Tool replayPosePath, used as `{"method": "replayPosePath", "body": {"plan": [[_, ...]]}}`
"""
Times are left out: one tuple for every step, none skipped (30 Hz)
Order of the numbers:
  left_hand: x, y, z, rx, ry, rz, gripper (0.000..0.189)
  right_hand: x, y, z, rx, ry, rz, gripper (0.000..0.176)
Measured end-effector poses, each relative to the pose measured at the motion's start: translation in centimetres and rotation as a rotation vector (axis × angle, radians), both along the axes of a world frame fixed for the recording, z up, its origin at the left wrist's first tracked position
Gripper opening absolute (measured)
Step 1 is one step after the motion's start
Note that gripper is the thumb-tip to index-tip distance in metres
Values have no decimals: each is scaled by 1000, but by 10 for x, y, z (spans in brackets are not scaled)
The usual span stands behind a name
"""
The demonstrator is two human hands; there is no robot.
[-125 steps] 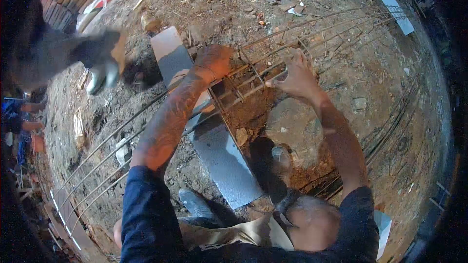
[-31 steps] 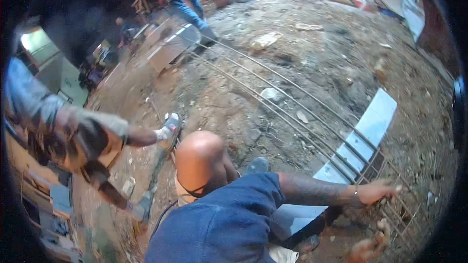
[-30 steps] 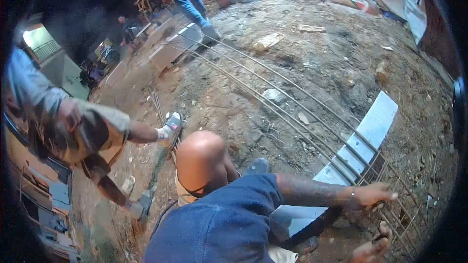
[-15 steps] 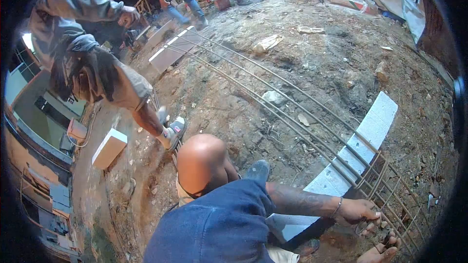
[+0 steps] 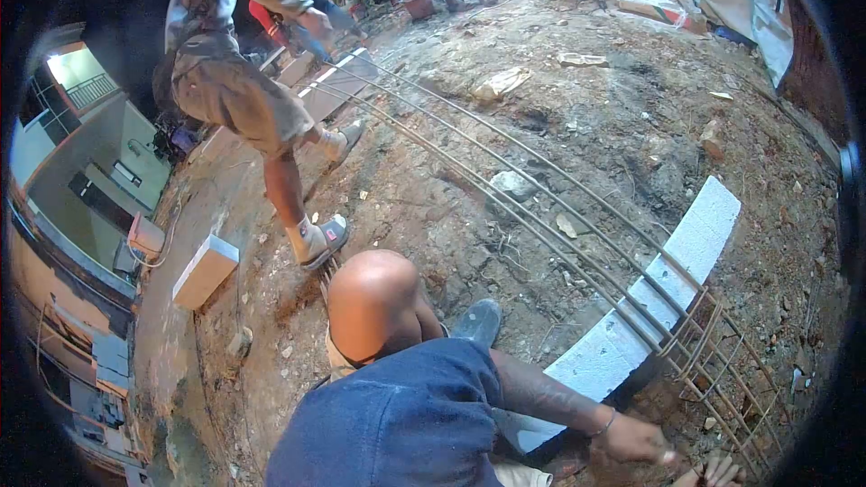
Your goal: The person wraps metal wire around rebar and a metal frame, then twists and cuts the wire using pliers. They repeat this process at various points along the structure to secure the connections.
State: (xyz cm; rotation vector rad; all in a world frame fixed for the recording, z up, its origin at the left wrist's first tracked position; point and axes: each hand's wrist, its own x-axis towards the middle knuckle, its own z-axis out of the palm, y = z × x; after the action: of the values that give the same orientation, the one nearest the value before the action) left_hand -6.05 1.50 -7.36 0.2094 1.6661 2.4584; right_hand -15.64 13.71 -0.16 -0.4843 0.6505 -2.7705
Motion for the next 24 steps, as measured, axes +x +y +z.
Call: {"method": "replayPosePath", "body": {"plan": [[3, 5, -8, 9, -154, -168, 54, 0, 3, 2, -135, -146, 118, 18], [11, 7, 4, -230, -167, -116, 51, 4, 0, 9, -214, -276, 127, 22], [20, 9, 23, -470, -179, -62, 48, 1, 3, 8, -214, -277, 128, 22], [22, 7, 35, -470, -180, -59, 48, -2, 7, 5, -223, -359, 191, 23], [23, 3, 47, -391, -181, -208, 46, -6, 10, 2, -231, -441, 253, 25], [23, 1, 52, -310, -181, -356, 46, -8, 12, -2, -230, -441, 255, 25], [23, 4, 46, -310, -181, -356, 46, -11, 14, -7, -202, -465, 219, 25], [24, 6, 39, -275, -85, -265, 48, -11, 14, -8, -173, -488, 182, 25], [24, 8, 34, -238, 12, -174, 49, -12, 15, -8, -173, -488, 183, 25], [24, 8, 29, -239, 13, -174, 49, -13, 15, -8, -131, -490, 168, 24], [27, 5, 32, -206, 45, -117, 49, -12, 14, -5, -90, -491, 152, 24], [28, 2, 33, -173, 77, -63, 49, -11, 13, -3, -91, -490, 150, 24], [26, 0, 31, -174, 79, -67, 49, -10, 11, -1, -84, -473, 157, 23], [24, -2, 29, -256, 70, -76, 48, -9, 9, 1, -76, -458, 163, 22], [23, -3, 27, -339, 61, -85, 48, -9, 8, 1, -77, -459, 159, 22], [24, -2, 26, -338, 61, -87, 48, -10, 7, 0, -74, -446, 171, 22], [25, -1, 29, -294, 46, -47, 48, -10, 5, 0, -71, -432, 185, 22], [27, 0, 32, -250, 32, -6, 48, -9, 3, 1, -71, -430, 185, 22], [28, -1, 35, -249, 34, -6, 48, -7, 0, 3, -25, -450, 148, 22], [28, -5, 43, -211, -26, -47, 48, -6, -1, 3, 21, -470, 111, 21], [29, -7, 48, -171, -85, -88, 48, -7, -1, 3, 23, -468, 110, 21], [26, -7, 43, -169, -84, -89, 48, -7, 0, 2, 38, -464, 99, 23], [24, -8, 39, -178, -102, -156, 46, -7, 1, 1, 53, -460, 90, 24], [22, -8, 35, -187, -121, -223, 45, -6, 1, 0, 55, -461, 89, 24]]}}
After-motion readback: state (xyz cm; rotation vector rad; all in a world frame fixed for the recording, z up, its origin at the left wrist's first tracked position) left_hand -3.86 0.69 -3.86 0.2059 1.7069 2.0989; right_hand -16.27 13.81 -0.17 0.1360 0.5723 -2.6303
